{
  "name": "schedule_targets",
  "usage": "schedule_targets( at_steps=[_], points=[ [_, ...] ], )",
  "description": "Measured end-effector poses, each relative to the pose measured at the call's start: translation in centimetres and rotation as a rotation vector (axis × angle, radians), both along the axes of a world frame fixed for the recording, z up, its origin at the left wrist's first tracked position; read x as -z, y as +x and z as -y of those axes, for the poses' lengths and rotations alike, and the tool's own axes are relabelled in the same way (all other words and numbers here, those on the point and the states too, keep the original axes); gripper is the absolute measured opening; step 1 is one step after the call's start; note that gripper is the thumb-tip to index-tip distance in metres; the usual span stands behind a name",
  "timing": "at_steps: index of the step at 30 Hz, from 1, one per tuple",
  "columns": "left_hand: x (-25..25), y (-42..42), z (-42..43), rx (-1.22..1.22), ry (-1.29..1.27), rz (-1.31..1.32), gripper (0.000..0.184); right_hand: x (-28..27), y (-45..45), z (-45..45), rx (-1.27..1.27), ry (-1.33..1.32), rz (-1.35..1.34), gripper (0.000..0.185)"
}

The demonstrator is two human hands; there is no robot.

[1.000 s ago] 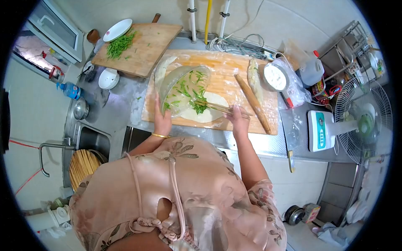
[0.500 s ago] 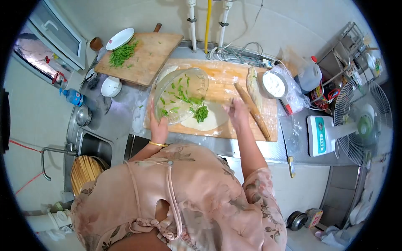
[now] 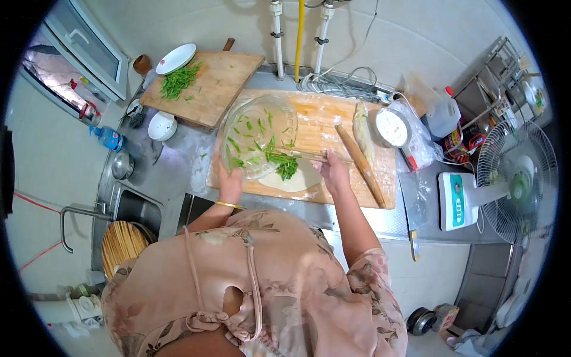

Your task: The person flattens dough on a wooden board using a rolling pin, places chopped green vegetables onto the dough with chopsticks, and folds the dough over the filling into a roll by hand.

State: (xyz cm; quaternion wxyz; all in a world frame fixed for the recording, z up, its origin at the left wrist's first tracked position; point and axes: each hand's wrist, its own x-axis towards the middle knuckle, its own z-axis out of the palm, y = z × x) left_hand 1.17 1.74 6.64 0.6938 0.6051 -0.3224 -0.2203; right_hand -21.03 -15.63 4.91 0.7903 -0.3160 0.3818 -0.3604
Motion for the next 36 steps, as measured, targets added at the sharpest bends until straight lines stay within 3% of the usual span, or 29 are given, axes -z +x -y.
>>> schedule_targets(
  at_steps=[4,7,12,16,21,27,31,35,36],
  points=[
    [-0.3,-0.3,-0.4,0.016,0.054,-0.002,0.076,-3.9,2.5,-0.2,0.035,-0.076,0.261,0.027],
    [-0.5,-0.7,-0.3,0.058,0.041,-0.085,0.076,-3.7,4.1,-0.4,0.066,0.034,0.302,0.025],
    [0.6,0.4,-0.5,0.044,0.076,0.056,0.077,0.7,0.5,-2.0,0.029,0.047,0.018,0.025],
    [-0.4,0.3,-0.6,0.085,0.038,0.001,0.078,-5.3,3.4,-2.3,-0.104,-0.026,0.230,0.020],
    [-1.1,0.0,-0.8,0.103,0.027,-0.099,0.079,-2.7,1.9,0.0,-0.184,-0.070,-0.046,0.019],
    [-0.9,-0.2,-1.0,0.137,0.031,-0.065,0.080,-7.5,3.5,-2.0,-0.251,-0.126,0.006,0.020],
    [-0.4,0.2,-1.1,0.136,0.035,-0.018,0.080,-7.1,1.7,-0.1,-0.215,-0.203,-0.296,0.020],
    [-0.4,-0.4,-1.0,0.138,0.029,-0.036,0.078,-9.4,2.6,-1.7,-0.362,-0.287,-0.161,0.020],
    [-0.4,-0.3,-0.9,0.135,0.032,-0.025,0.078,-10.1,3.4,-2.3,-0.380,-0.337,-0.243,0.021]
  ],
)
